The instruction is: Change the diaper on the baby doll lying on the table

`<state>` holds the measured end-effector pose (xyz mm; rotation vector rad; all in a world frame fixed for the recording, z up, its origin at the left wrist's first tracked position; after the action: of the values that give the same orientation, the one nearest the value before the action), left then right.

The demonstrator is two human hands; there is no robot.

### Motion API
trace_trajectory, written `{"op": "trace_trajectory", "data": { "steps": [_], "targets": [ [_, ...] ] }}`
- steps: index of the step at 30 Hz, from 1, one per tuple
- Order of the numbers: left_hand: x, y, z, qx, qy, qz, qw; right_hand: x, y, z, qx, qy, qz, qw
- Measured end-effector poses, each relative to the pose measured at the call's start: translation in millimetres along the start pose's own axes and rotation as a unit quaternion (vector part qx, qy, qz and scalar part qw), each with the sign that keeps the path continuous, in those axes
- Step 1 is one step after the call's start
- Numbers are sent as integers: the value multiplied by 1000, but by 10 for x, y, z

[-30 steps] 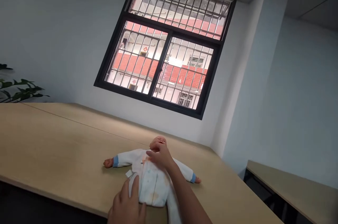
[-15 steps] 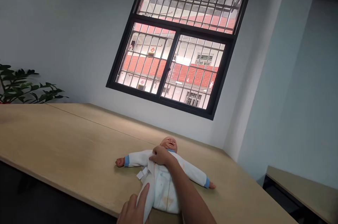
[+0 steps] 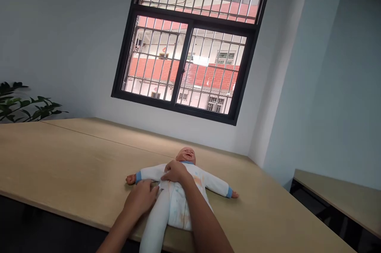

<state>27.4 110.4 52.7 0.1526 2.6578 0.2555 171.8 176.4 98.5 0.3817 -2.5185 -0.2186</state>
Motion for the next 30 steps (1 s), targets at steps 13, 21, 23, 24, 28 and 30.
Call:
{"op": "trace_trajectory", "data": {
  "steps": [13,21,23,24,28,30],
  "targets": [
    [86,542,351,98,-98,-14,990,-132,13,-16,31,49,11,998],
    [90,614,505,146,-224,-15,963,-105,-22,-74,0,36,25,999],
    [22,612,548,160,-222,-3,962,-104,-35,-67,3,40,28,999],
    [-11,611,568,165,-214,1,963,-104,-40,-62,5,40,29,999],
    [-96,628,591,161,-158,5,974,-128,-34,-39,11,46,36,998],
    [-106,650,553,149,-138,10,979,-148,-18,-22,12,62,38,997]
  ]
}}
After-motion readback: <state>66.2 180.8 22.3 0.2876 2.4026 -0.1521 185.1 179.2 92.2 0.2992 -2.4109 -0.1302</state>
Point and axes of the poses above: each hand's wrist, its own y-axis towards the middle knuckle, its own z-axis out of the palm, x = y × z, the point moved 10 cm from there along y, towards the middle knuckle, and after that the axes turned 5 degrees about y, right-handed, at the moved point
